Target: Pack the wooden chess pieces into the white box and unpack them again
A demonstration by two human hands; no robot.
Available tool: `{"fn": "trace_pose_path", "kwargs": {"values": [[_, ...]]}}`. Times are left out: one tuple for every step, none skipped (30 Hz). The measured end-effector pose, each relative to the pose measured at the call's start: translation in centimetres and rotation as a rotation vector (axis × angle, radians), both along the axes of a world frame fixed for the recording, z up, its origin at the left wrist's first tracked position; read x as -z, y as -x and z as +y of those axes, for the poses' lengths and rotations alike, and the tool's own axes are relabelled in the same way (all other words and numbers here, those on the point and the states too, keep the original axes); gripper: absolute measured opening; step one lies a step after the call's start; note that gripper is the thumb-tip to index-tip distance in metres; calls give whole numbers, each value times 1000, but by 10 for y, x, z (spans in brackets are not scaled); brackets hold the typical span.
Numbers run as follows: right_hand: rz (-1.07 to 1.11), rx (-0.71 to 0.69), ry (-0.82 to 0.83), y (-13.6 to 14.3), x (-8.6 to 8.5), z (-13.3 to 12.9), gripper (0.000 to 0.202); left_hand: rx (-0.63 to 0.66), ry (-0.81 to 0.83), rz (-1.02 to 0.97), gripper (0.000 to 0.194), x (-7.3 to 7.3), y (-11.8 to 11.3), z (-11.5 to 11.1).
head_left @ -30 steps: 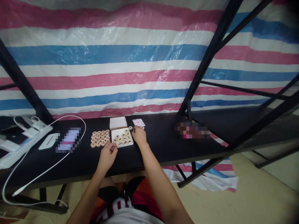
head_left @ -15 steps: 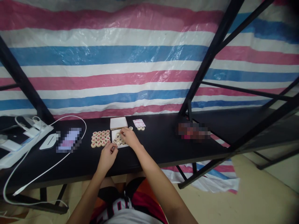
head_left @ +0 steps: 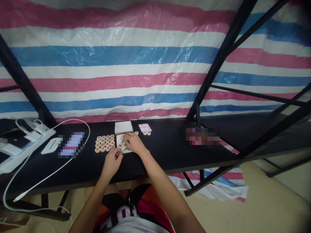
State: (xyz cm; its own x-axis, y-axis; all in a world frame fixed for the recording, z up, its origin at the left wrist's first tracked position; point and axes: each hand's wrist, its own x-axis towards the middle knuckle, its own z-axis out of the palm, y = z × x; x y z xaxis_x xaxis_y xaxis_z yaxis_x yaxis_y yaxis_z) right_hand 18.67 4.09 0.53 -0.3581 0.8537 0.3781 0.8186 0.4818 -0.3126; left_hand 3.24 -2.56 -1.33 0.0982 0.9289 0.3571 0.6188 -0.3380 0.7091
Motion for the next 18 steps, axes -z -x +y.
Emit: {"fn": "trace_pose_path", "kwargs": {"values": [[-15, -32, -15, 1, 0, 0, 35, 0, 0, 0, 16, 0, 0, 0], [-30, -69, -30, 1, 0, 0, 35, 0, -2, 1, 16, 0, 0, 0], [-44, -99, -37, 2, 0, 1, 35, 0, -7, 2, 16, -1, 0, 0], [-56, -112, -31, 2, 0, 1, 33, -3, -12, 5, 16, -1, -1, 0], [-65, -117, -25, 2, 0, 1, 32, -5, -16, 6, 17, -1, -1, 0], [-70, -118, -20, 2, -1, 1, 31, -7, -20, 6, 16, -1, -1, 0], [-71, -117, -20, 2, -1, 1, 29, -9, -24, 4, 16, -1, -1, 0], [-72, -119, -21, 2, -1, 0, 27, -9, -26, 0, 16, -1, -1, 0], [-74, -125, -21, 2, -2, 0, 25, -10, -25, -3, 16, -1, -1, 0], [-77, -135, -20, 2, -3, -1, 23, -9, -23, -4, 16, 0, -1, 0], [-81, -147, -18, 2, -4, -2, 22, -8, -19, -3, 16, 0, 0, 1], [-85, -159, -16, 2, -5, -3, 21, -8, -16, 0, 16, 0, 0, 1], [-90, -167, -12, 3, -6, -4, 21, -6, -14, 3, 16, 0, 0, 1], [-96, -172, -8, 3, -7, -5, 21, -3, -14, 5, 16, 1, 0, 1], [-103, -173, -6, 4, -8, -5, 22, -1, -18, 4, 16, 1, 0, 1], [-109, -172, -7, 4, -9, -6, 23, 0, -22, 5, 16, 1, 0, 1], [-116, -172, -12, 5, -9, -7, 23, -2, -27, 7, 16, 0, 0, 1], [-122, -173, -19, 6, -10, -7, 24, -4, -31, 9, 16, 0, 0, 1]]}}
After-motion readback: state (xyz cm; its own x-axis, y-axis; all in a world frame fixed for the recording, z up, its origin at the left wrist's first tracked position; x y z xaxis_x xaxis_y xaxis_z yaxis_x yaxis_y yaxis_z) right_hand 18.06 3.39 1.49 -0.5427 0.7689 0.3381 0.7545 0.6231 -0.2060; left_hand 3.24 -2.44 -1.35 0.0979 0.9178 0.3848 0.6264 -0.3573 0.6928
